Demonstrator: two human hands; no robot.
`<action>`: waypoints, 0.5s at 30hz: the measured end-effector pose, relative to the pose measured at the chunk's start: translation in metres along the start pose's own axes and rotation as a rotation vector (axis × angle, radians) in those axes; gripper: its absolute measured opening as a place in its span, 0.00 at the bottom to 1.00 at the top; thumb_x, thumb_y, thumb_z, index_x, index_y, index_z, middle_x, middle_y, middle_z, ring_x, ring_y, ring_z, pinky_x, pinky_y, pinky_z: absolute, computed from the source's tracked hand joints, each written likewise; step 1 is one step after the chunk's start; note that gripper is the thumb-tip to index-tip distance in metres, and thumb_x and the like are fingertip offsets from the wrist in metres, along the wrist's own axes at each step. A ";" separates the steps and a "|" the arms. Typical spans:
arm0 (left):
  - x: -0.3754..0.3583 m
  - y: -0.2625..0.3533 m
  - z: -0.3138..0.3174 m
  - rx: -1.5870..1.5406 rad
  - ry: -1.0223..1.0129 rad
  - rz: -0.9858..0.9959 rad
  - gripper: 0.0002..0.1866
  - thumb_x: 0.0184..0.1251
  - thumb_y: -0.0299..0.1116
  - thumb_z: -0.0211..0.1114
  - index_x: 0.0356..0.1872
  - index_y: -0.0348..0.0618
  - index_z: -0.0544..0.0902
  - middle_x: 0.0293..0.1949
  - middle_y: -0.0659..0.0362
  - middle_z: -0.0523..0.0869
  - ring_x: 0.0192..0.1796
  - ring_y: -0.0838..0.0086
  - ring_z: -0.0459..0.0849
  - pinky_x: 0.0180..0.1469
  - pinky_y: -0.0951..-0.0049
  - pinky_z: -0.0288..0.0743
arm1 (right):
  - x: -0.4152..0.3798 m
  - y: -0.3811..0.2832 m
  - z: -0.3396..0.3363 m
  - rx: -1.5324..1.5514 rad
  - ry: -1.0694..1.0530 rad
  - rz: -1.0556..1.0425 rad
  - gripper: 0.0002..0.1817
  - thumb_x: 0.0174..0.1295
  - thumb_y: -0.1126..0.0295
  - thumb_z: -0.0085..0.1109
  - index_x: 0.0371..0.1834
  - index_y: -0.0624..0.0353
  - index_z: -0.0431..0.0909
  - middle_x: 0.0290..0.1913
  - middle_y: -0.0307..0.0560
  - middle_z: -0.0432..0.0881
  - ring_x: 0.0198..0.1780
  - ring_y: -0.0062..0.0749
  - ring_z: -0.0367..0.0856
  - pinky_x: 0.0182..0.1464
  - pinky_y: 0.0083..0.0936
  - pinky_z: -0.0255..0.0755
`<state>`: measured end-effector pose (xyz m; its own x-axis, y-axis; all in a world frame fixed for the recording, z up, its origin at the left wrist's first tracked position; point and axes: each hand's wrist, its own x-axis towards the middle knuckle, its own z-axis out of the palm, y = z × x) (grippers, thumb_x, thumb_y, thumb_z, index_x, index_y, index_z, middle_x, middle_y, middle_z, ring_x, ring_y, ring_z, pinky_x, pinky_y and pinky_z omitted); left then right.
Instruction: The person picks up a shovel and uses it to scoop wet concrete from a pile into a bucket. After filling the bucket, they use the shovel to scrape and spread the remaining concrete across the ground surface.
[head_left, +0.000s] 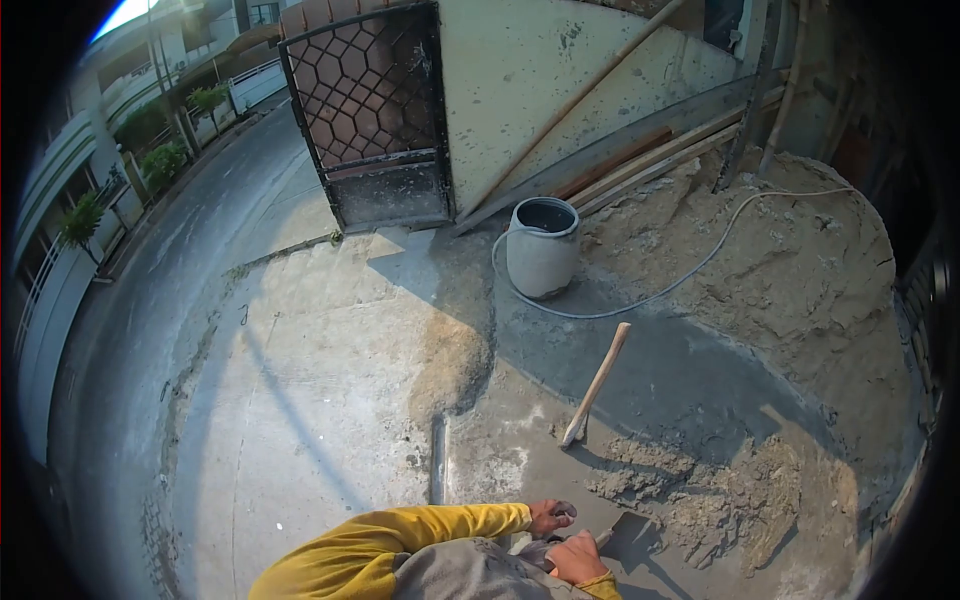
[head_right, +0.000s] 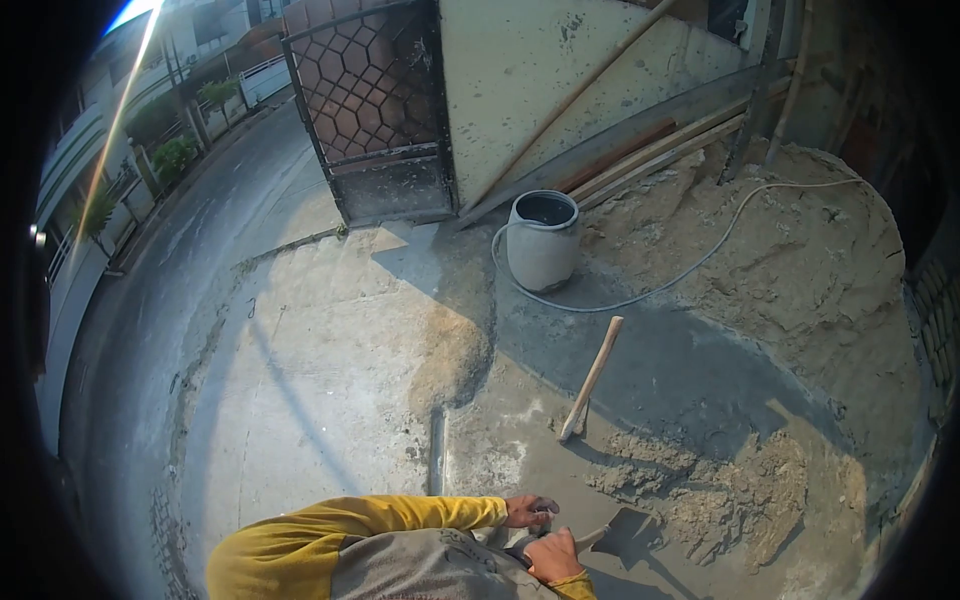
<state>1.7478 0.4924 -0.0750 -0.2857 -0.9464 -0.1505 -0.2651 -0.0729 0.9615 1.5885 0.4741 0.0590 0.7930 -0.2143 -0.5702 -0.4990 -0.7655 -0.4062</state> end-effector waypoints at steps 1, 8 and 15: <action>0.006 0.001 0.014 -0.059 0.067 -0.012 0.20 0.63 0.45 0.51 0.45 0.37 0.76 0.40 0.48 0.81 0.43 0.58 0.80 0.47 0.65 0.72 | 0.007 0.003 0.001 -0.054 0.019 -0.052 0.12 0.48 0.62 0.58 0.31 0.59 0.80 0.34 0.58 0.80 0.42 0.49 0.78 0.57 0.53 0.55; -0.017 0.059 0.006 -1.106 0.067 -0.915 0.21 0.67 0.49 0.45 0.40 0.44 0.78 0.41 0.57 0.81 0.41 0.68 0.80 0.42 0.70 0.74 | 0.034 0.021 -0.016 0.031 -0.064 -0.206 0.11 0.52 0.66 0.54 0.35 0.59 0.80 0.39 0.55 0.80 0.47 0.48 0.76 0.56 0.48 0.61; 0.015 0.101 0.005 -1.156 0.099 -0.676 0.21 0.66 0.53 0.43 0.34 0.46 0.75 0.30 0.59 0.77 0.30 0.72 0.75 0.33 0.72 0.71 | 0.026 0.128 -0.034 1.190 0.613 -0.111 0.03 0.46 0.78 0.59 0.25 0.66 0.77 0.25 0.45 0.81 0.28 0.22 0.79 0.34 0.18 0.74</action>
<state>1.7122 0.4729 0.0188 -0.3282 -0.6342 -0.7000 0.6119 -0.7073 0.3539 1.5574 0.3500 0.0161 0.7203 -0.6606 -0.2117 -0.1720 0.1255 -0.9771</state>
